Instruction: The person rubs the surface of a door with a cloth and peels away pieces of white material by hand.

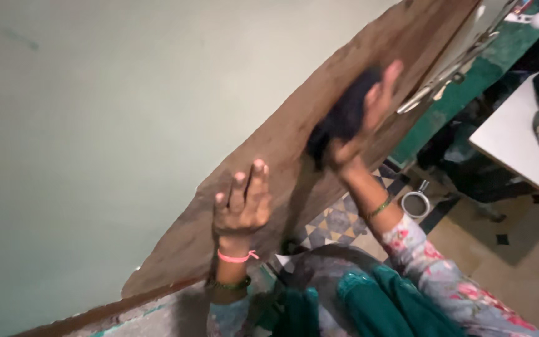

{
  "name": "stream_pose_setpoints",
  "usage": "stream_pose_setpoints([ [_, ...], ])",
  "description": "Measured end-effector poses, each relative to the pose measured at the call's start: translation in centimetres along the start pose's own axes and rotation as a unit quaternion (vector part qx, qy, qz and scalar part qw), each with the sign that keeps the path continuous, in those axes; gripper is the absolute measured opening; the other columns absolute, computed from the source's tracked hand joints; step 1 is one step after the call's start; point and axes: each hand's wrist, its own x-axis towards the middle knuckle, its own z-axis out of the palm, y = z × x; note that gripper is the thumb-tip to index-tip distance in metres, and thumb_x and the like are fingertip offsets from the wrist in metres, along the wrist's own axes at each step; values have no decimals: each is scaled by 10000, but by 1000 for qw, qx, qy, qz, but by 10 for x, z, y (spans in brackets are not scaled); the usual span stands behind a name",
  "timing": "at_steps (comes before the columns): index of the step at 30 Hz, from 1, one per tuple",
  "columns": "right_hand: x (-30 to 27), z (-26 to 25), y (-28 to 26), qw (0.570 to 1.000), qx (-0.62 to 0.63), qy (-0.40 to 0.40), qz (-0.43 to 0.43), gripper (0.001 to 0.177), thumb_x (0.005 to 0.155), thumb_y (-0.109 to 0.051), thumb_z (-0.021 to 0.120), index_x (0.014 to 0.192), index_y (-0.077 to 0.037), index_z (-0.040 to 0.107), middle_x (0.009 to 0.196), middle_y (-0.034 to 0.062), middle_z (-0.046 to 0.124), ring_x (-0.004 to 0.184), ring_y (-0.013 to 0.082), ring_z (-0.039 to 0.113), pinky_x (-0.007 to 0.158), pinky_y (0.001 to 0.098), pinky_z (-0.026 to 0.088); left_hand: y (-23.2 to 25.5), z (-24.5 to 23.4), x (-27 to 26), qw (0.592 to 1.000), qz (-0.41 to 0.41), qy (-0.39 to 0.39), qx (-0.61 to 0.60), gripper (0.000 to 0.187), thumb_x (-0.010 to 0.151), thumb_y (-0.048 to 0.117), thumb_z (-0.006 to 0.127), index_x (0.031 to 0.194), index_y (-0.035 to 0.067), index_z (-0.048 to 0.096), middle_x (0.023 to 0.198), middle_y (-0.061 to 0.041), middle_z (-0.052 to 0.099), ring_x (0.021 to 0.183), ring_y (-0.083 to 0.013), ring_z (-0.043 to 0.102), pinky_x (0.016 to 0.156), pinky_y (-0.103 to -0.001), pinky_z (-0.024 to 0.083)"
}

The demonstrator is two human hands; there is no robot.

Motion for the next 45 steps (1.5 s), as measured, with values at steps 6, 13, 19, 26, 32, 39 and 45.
stream_pose_setpoints([
  [6,102,-2,9,994,-33,99,-14,857,945,-694,352,1697,-302,228,1755,-29,161,1600,187,161,1346,427,140,7,7,-3,999,-25,17,-9,287,1114,243,558,1322,201,752,1533,17,570,1527,-286,362,1313,-515,148],
  [13,-37,12,-19,993,-14,-54,-100,674,1037,-410,572,1632,-225,312,1715,195,177,1587,432,155,1282,582,102,19,16,-23,998,-52,10,-41,427,1125,294,399,1334,142,739,1489,-30,604,1497,-303,391,1290,-529,153],
  [19,-15,0,11,893,-106,-115,-423,439,993,-338,738,1409,-337,598,1550,167,458,1532,399,333,1279,597,40,22,14,-28,996,-76,10,-37,425,1119,259,394,1341,105,722,1446,-58,633,1456,-296,448,1277,-529,201],
  [26,83,-1,-7,987,3,-17,-162,657,1015,-459,567,1590,-221,355,1704,179,190,1626,386,150,1292,582,82,18,26,-32,991,-108,79,-1,446,1115,265,363,1365,65,673,1443,-108,627,1442,-342,454,1255,-526,255],
  [32,-10,23,-50,965,23,-89,-246,604,1024,-507,494,1545,-209,433,1646,198,252,1572,426,198,1297,680,40,23,15,-33,984,-165,66,-31,471,1110,249,332,1388,21,637,1443,-191,598,1438,-371,458,1244,-557,271],
  [39,-3,19,-37,880,-84,-108,-455,417,1065,-219,725,1432,-368,595,1548,48,512,1551,312,343,1298,565,-19,16,8,-29,979,-160,92,-90,490,1103,263,323,1335,1,665,1382,-201,643,1405,-358,500,1243,-533,271],
  [45,67,5,-48,981,-4,-59,-185,575,1089,-445,580,1558,-148,432,1595,313,328,1560,477,224,1285,601,73,16,11,-28,980,-159,102,-68,463,1096,231,342,1310,15,691,1363,-170,673,1397,-340,515,1244,-525,278],
])
